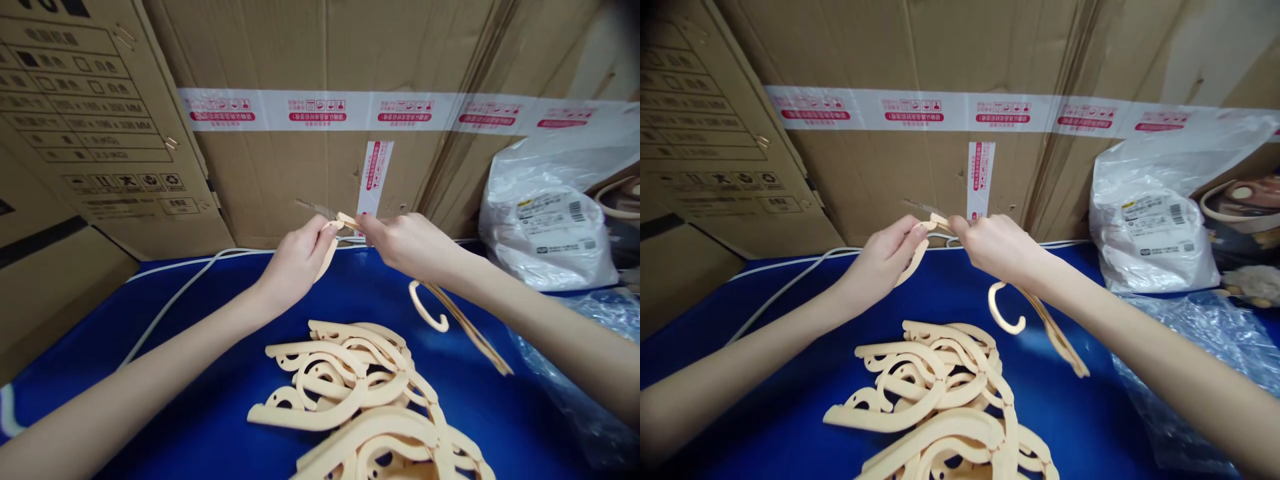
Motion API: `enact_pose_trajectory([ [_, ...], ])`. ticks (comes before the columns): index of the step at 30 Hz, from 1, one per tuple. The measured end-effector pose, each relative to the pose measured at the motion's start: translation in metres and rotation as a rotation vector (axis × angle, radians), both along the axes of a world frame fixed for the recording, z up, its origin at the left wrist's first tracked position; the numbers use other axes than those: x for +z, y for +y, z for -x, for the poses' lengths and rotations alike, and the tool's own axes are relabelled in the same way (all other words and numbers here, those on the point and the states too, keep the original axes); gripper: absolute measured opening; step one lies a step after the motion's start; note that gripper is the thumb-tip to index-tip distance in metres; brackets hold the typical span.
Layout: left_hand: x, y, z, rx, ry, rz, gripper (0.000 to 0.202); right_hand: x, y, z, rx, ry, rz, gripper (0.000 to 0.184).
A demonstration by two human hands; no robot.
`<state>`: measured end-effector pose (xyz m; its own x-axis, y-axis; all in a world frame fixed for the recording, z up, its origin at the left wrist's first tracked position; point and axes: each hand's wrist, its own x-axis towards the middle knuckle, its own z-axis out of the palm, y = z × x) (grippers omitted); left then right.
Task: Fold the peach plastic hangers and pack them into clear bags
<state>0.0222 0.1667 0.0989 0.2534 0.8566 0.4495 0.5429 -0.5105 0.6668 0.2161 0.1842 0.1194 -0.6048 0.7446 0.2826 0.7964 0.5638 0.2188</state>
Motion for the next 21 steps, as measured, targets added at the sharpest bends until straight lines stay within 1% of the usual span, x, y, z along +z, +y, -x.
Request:
enact_pose_trajectory([
  [1,-0.006,0.003,-0.002,0.004,-0.012,-0.005,0.031,-0.002,0.004,-0.001,0.034,0.089,0.108,0.025],
  [2,-0.011,0.006,-0.003,0.015,-0.022,0.002,0.029,-0.003,0.008,-0.003,0.072,0.228,0.245,0.023],
  [4,-0.022,0.016,-0.001,0.048,-0.013,0.048,0.027,-0.004,0.018,-0.01,0.128,0.597,0.508,0.022],
  [5,-0.028,0.022,0.003,0.068,0.012,0.091,0.028,-0.003,0.022,-0.014,0.135,0.78,0.599,0.024],
  [7,-0.038,0.036,0.015,0.08,0.082,0.186,0.033,-0.002,0.03,-0.021,0.117,1.059,0.682,0.024],
  [8,-0.043,0.042,0.022,0.093,0.115,0.22,0.034,-0.001,0.032,-0.023,0.108,1.146,0.7,0.023],
  [10,-0.049,0.051,0.033,0.169,0.153,0.25,0.026,-0.001,0.035,-0.024,0.082,1.265,0.731,0.02],
  [11,-0.051,0.053,0.037,0.21,0.154,0.25,0.022,-0.002,0.035,-0.023,0.064,1.319,0.728,0.018],
  [12,-0.051,0.053,0.038,0.236,0.146,0.246,0.023,-0.003,0.035,-0.021,0.047,1.377,0.705,0.014],
  [13,-0.049,0.052,0.037,0.241,0.133,0.245,0.028,-0.004,0.034,-0.02,0.04,1.443,0.664,0.009],
  [14,-0.047,0.05,0.035,0.219,0.124,0.251,0.034,-0.005,0.032,-0.018,0.045,1.509,0.616,0.005],
  [15,-0.043,0.047,0.031,0.158,0.1,0.29,0.042,-0.006,0.031,-0.017,0.065,1.572,0.564,0.009],
  [16,-0.039,0.043,0.026,0.071,0.06,0.358,0.054,-0.007,0.029,-0.017,0.095,1.625,0.504,0.016],
  [17,-0.036,0.038,0.021,-0.044,0.003,0.454,0.065,-0.008,0.027,-0.017,0.121,1.669,0.439,0.022],
  [18,-0.033,0.033,0.015,-0.189,-0.112,0.603,0.07,-0.009,0.025,-0.017,0.134,1.7,0.373,0.027],
  [19,-0.03,0.028,0.01,-0.29,-0.221,0.707,0.067,-0.009,0.023,-0.017,0.134,1.714,0.319,0.03],
  [21,-0.028,0.02,0.003,-0.411,-0.414,0.844,0.057,-0.01,0.021,-0.018,0.118,1.73,0.218,0.034],
])
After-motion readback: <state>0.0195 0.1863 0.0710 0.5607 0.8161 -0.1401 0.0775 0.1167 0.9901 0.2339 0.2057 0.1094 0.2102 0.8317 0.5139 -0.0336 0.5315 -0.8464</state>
